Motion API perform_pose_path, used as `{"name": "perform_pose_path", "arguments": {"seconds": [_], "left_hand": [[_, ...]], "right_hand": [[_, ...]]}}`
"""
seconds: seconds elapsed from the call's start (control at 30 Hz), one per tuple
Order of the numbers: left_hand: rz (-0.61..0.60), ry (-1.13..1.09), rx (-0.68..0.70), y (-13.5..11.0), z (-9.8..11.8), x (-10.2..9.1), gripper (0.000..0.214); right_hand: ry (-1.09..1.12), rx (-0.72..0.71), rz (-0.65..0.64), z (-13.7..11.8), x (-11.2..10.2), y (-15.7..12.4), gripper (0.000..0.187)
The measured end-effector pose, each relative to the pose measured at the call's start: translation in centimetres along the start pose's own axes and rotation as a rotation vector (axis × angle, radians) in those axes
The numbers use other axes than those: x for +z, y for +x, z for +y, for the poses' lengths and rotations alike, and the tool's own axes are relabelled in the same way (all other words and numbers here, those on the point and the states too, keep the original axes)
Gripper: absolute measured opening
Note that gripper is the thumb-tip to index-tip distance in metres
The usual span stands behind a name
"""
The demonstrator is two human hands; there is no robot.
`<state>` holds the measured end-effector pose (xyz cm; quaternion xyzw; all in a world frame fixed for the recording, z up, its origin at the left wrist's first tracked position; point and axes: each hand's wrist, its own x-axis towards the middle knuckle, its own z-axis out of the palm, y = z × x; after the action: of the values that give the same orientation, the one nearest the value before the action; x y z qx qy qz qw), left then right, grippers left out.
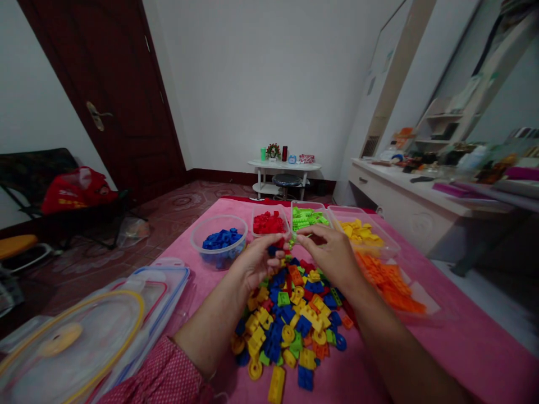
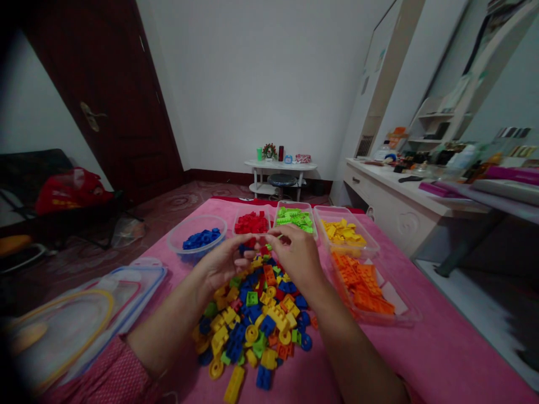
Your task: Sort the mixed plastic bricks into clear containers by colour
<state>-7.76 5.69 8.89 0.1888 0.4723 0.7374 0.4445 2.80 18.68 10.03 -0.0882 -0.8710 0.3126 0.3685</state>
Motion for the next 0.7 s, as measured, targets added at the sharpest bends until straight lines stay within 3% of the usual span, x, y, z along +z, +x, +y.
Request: {"name": "perform_pose_path", "arguments": {"seconds": [0.07, 0.17, 0.23, 0.3, 0.4, 0.5, 0.6, 0.7], "left_hand": [[0.194, 0.231, 0.242, -0.2, 1.2, -0.6, 0.022], [0.585, 0.73, 0.604, -0.6, 3.1, -2.1, 0.022], [0.786, 1.011, 0.743, -0.7, 4.0, -3.4, 0.021], [0.896, 1.19, 0.782, -0.6, 4.4, -4.8, 0.023], [0.901, 1.4, 0.731, -0.2, 4.1, -6.7, 0.029], [0.881, 1.52, 0.687, 0.2, 3.4, -7.4, 0.031], [0.838, 1.524, 0.719, 0.5, 2.7, -6.7, 0.028], [0.749, 1.486, 0.783, 0.6, 2.3, -5.3, 0.023]], "right_hand": [[-0.027, 0.02, 0.032, 0.6, -0.2, 0.2, 0.015], [-0.075, 0.044, -0.003, 1.3, -0.1, 0.2, 0.015], [-0.094, 0.045, -0.051, 1.5, 0.4, 0.0, 0.016], [-0.114, 0.05, -0.116, 1.5, 0.8, -0.2, 0.018], [-0.19, 0.093, -0.233, 1.1, 1.1, -0.4, 0.018], [-0.335, 0.147, -0.408, 0.7, 1.0, -0.8, 0.015], [-0.464, 0.16, -0.545, 0.8, 1.3, -1.4, 0.02], [-0.477, 0.126, -0.562, 1.0, 1.6, -1.6, 0.019]]}}
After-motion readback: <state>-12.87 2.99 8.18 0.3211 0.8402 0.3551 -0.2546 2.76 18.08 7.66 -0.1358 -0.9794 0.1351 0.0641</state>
